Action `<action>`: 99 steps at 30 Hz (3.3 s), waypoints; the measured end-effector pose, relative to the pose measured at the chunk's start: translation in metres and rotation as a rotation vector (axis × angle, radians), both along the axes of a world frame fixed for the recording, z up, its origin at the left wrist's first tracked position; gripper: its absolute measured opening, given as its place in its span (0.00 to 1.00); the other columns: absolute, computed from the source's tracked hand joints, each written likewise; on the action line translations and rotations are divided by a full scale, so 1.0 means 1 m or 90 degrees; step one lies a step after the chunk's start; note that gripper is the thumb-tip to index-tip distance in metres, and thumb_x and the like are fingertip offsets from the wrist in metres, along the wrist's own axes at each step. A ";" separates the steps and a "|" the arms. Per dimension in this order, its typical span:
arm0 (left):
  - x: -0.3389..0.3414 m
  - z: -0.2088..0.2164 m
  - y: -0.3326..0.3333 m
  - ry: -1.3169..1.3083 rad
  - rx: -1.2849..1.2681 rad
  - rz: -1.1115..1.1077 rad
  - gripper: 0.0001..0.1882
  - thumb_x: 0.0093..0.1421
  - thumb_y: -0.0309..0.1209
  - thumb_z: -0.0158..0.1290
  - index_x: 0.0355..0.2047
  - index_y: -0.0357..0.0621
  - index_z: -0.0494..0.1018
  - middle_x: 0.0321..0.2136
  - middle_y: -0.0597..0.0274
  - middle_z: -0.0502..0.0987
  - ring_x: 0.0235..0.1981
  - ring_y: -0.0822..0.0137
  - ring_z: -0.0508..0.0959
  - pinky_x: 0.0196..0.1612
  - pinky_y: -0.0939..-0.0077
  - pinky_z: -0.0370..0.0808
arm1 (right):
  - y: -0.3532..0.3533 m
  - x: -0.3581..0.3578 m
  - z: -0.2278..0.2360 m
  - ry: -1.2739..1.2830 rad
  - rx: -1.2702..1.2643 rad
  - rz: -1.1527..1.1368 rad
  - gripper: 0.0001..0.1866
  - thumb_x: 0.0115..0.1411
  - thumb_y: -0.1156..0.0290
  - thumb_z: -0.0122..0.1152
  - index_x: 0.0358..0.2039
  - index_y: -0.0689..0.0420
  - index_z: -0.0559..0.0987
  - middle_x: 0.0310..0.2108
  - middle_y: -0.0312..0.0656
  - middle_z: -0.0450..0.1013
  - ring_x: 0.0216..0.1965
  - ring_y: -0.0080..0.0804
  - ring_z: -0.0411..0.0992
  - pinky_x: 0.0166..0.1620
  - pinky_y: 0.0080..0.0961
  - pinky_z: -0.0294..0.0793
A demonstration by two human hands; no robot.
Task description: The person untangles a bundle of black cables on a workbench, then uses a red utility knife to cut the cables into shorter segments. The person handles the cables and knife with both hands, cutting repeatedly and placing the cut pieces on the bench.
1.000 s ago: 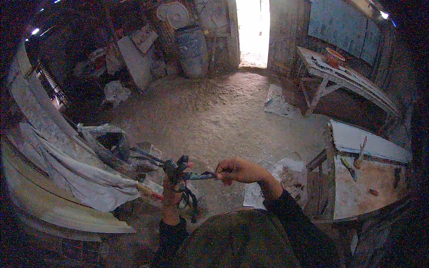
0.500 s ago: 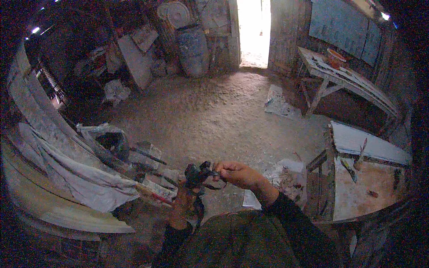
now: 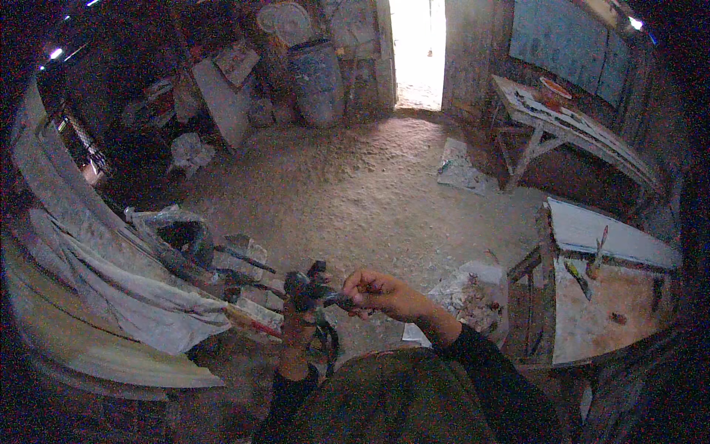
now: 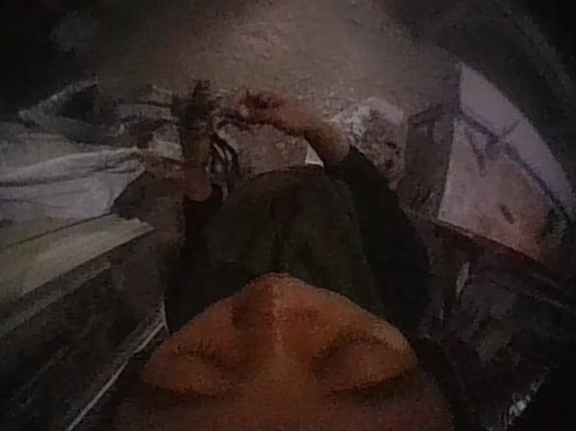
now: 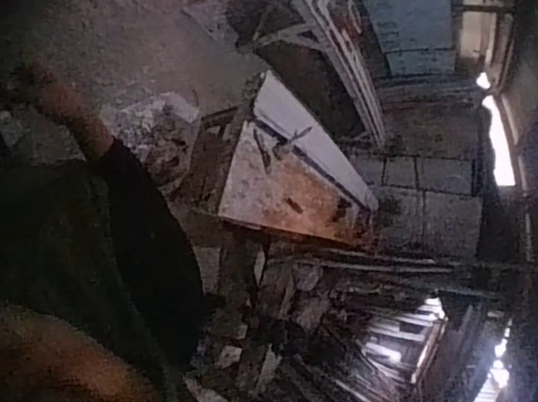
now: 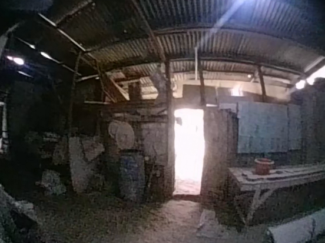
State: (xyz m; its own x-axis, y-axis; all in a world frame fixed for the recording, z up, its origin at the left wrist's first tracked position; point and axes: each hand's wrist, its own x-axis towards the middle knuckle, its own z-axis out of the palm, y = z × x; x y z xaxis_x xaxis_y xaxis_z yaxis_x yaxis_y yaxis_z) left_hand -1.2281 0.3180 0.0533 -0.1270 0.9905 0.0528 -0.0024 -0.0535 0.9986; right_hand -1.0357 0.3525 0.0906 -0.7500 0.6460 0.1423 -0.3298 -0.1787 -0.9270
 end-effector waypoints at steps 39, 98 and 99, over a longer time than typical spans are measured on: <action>-0.031 -0.020 -0.025 -0.173 0.041 0.028 0.14 0.54 0.30 0.45 0.40 0.42 0.70 0.36 0.58 0.74 0.29 0.73 0.72 0.30 0.80 0.68 | -0.006 -0.001 -0.015 -0.190 0.554 -0.474 0.12 0.43 0.78 0.63 0.28 0.56 0.71 0.28 0.38 0.71 0.26 0.31 0.71 0.29 0.21 0.70; 0.054 -0.044 0.013 0.224 0.068 0.149 0.13 0.52 0.27 0.45 0.39 0.41 0.70 0.32 0.58 0.74 0.29 0.71 0.72 0.31 0.78 0.69 | -0.133 0.598 -0.255 -0.594 -0.123 -1.196 0.15 0.49 0.72 0.56 0.39 0.59 0.72 0.32 0.41 0.72 0.34 0.27 0.69 0.39 0.23 0.68; 0.050 -0.046 0.022 0.221 0.078 0.165 0.13 0.52 0.27 0.45 0.39 0.41 0.70 0.32 0.58 0.74 0.29 0.71 0.72 0.31 0.78 0.69 | -0.172 0.671 -0.275 -0.679 -0.159 -1.245 0.16 0.47 0.73 0.55 0.40 0.60 0.71 0.32 0.43 0.72 0.34 0.30 0.69 0.38 0.25 0.68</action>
